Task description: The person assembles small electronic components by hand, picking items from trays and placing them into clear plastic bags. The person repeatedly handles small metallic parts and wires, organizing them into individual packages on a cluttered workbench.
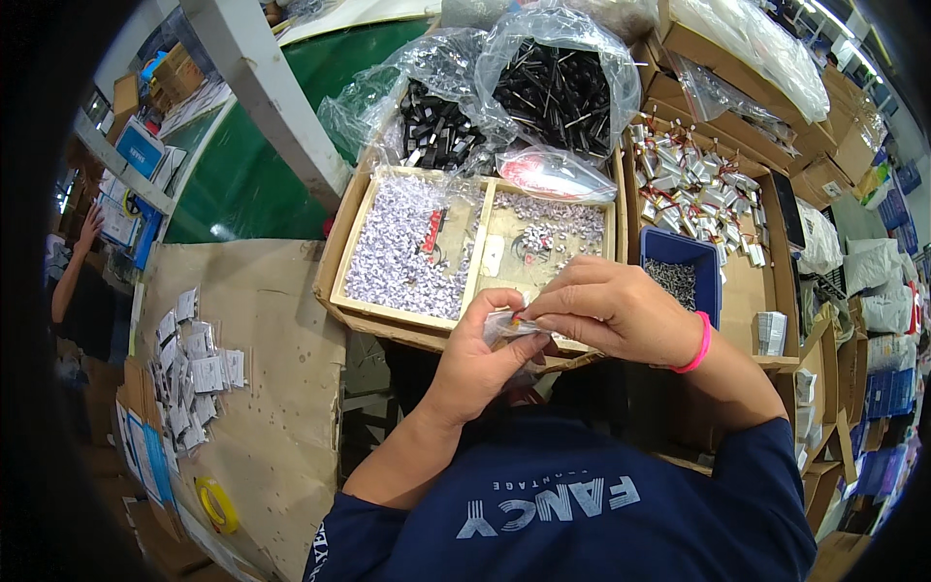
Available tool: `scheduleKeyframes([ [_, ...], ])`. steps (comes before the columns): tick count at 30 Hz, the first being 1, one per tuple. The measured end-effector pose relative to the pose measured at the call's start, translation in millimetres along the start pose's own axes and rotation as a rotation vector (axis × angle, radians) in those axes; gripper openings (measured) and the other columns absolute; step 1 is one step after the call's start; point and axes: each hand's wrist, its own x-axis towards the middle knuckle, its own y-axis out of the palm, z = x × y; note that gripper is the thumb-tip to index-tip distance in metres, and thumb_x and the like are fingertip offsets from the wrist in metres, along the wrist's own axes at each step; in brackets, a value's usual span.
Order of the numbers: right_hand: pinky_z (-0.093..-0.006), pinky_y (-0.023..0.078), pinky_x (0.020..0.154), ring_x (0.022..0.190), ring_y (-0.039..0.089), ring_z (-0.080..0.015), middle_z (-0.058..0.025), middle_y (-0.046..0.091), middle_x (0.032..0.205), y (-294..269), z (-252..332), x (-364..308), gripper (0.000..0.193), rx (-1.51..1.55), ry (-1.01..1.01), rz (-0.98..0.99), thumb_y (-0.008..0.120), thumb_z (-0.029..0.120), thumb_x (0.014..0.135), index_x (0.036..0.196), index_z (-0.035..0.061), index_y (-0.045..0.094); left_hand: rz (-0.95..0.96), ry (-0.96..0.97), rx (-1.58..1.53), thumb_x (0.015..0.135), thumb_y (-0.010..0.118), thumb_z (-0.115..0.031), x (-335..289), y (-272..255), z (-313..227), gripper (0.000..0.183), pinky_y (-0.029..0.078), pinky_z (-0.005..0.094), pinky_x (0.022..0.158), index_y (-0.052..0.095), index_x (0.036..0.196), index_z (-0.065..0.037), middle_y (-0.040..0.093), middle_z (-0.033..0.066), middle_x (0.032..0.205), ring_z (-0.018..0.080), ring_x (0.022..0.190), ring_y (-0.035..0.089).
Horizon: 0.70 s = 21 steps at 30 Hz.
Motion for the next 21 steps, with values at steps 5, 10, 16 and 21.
scheduleKeyframes([
  [5, -0.0336, 0.050, 0.066, 0.076, 0.061, -0.0271, -0.0099, 0.062, 0.082, 0.2, 10.7, -4.5, 0.016, 0.193, 0.206, -0.089, 0.067, 0.011, 0.082, 0.096, 0.0048, 0.066, -0.001, 0.027, 0.250, 0.089, 0.059, -0.001, 1.1, 3.2, 5.1, 0.027, 0.051, 0.0252, 0.076, 0.045, 0.111, -0.005, 0.061, 0.0065, 0.094, 0.0130, 0.086, 0.062],
  [10, -0.0322, 0.050, 0.063, 0.071, 0.064, -0.0229, -0.0083, 0.064, 0.078, -1.7, 6.8, -5.5, 0.011, 0.130, 0.243, -0.162, 0.069, 0.008, 0.080, 0.090, 0.0045, 0.066, 0.038, 0.048, 0.166, 0.090, 0.059, -0.002, 1.3, 7.7, 3.0, 0.028, 0.052, 0.0278, 0.075, 0.043, 0.112, -0.004, 0.061, 0.0091, 0.095, 0.0157, 0.084, 0.063],
  [16, -0.0317, 0.051, 0.061, 0.066, 0.062, -0.0225, -0.0053, 0.065, 0.075, 8.1, -0.8, -4.2, 0.010, -0.020, 0.074, -0.210, 0.072, 0.014, 0.078, 0.083, 0.0059, 0.068, 0.043, 0.086, 0.047, 0.097, 0.051, -0.024, 1.5, 10.6, 2.7, 0.030, 0.049, 0.0218, 0.076, 0.041, 0.116, -0.002, 0.057, 0.0061, 0.098, 0.0100, 0.086, 0.058],
  [21, -0.0334, 0.049, 0.076, 0.085, 0.060, -0.0233, -0.0074, 0.063, 0.100, 13.0, -0.8, -7.8, 0.032, -0.304, -0.150, -0.159, 0.074, 0.022, 0.072, 0.098, 0.0045, 0.068, -0.049, 0.199, -0.016, 0.099, 0.040, -0.039, 4.1, 6.6, 6.3, 0.041, 0.045, 0.0230, 0.083, 0.040, 0.120, -0.003, 0.051, 0.0074, 0.108, 0.0096, 0.094, 0.052],
])
